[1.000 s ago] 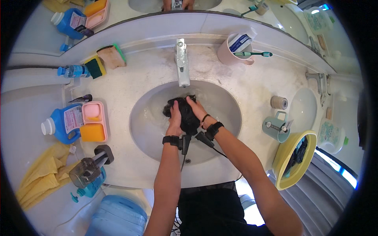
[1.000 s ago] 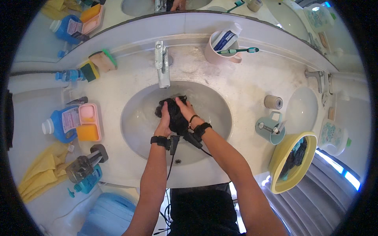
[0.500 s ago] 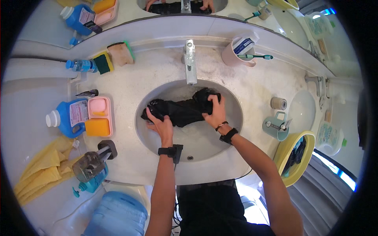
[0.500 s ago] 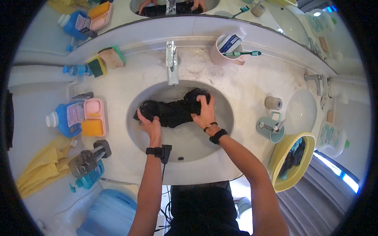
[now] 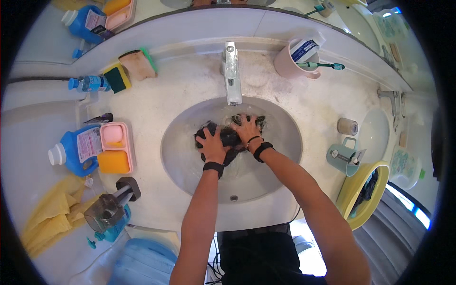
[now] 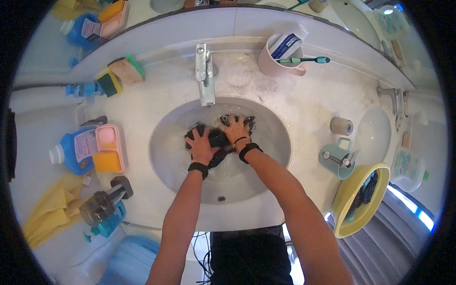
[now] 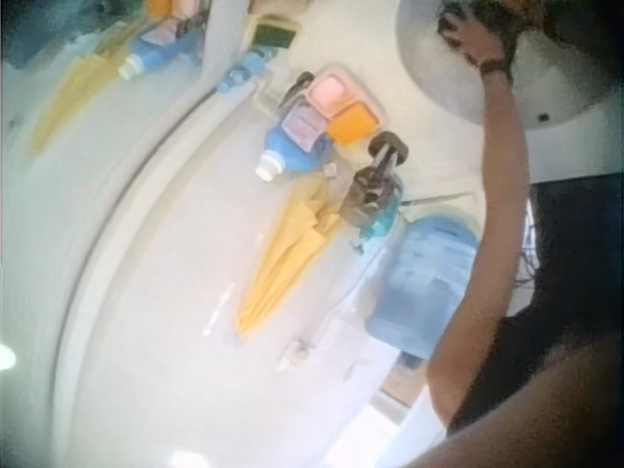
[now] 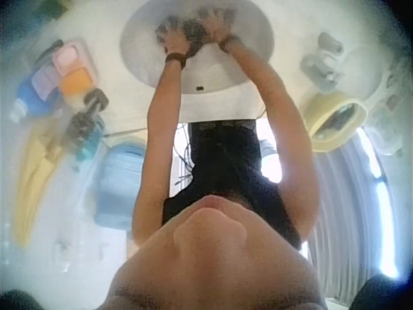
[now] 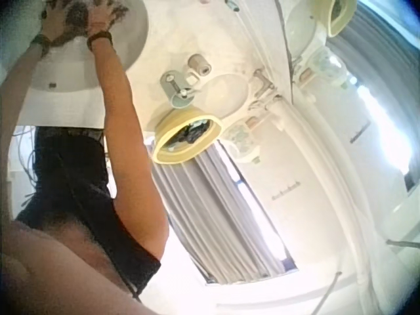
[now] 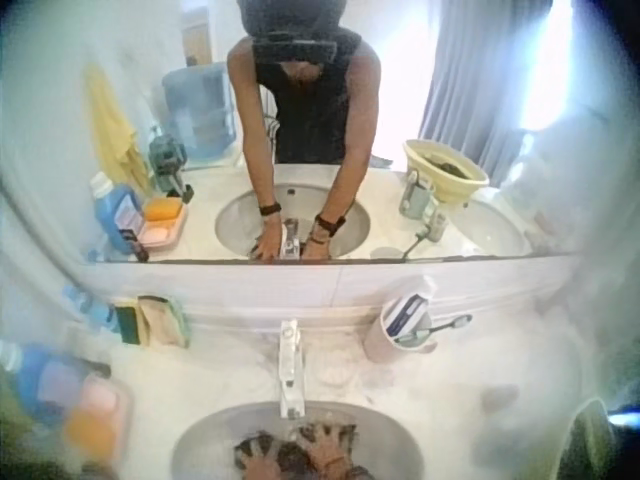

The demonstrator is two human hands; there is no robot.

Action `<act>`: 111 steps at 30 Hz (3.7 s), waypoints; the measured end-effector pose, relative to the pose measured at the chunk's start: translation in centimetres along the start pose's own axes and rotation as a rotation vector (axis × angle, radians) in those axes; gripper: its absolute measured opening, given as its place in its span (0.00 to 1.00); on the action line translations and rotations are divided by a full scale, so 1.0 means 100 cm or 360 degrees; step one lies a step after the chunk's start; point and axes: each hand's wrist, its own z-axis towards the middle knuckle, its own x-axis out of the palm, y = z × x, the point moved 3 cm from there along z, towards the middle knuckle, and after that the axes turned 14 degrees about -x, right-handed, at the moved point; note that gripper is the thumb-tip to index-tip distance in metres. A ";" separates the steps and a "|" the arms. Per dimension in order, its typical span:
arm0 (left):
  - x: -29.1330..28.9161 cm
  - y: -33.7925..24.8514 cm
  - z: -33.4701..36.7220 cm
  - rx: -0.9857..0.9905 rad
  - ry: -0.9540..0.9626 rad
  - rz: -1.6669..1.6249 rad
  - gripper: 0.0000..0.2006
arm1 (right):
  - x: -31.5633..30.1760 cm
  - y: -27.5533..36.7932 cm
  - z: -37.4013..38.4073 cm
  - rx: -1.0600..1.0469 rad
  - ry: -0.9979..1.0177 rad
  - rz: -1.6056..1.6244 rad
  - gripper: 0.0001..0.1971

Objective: Hand-washing a black garment in a sink with soap and a brush.

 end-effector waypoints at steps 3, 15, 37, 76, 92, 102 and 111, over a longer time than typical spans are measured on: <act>0.027 0.010 0.025 0.0314 -0.0101 -0.0234 0.32 | -0.013 0.002 0.005 -0.0042 -0.0319 0.0309 0.33; -0.102 -0.001 -0.096 0.1072 0.0036 -0.0804 0.62 | -0.157 0.031 -0.148 -0.0532 -0.0747 0.1003 0.24; -0.112 0.022 -0.093 0.0259 0.1016 -0.2980 0.22 | -0.047 0.016 -0.158 0.0939 -0.0273 0.3241 0.49; -0.140 0.016 -0.116 0.0483 0.0579 -0.2343 0.24 | -0.121 0.048 -0.150 -0.0500 0.0088 0.3180 0.38; -0.124 0.042 -0.103 0.0560 0.0482 -0.1363 0.35 | -0.062 -0.013 -0.136 -0.0464 -0.0469 0.2114 0.20; -0.134 0.026 -0.140 0.1633 -0.1001 -0.0786 0.52 | -0.135 0.007 -0.171 -0.0240 0.0487 0.3556 0.08; -0.190 0.007 -0.176 0.1937 -0.1108 -0.0902 0.35 | -0.156 0.025 -0.226 0.0192 0.0796 0.3266 0.11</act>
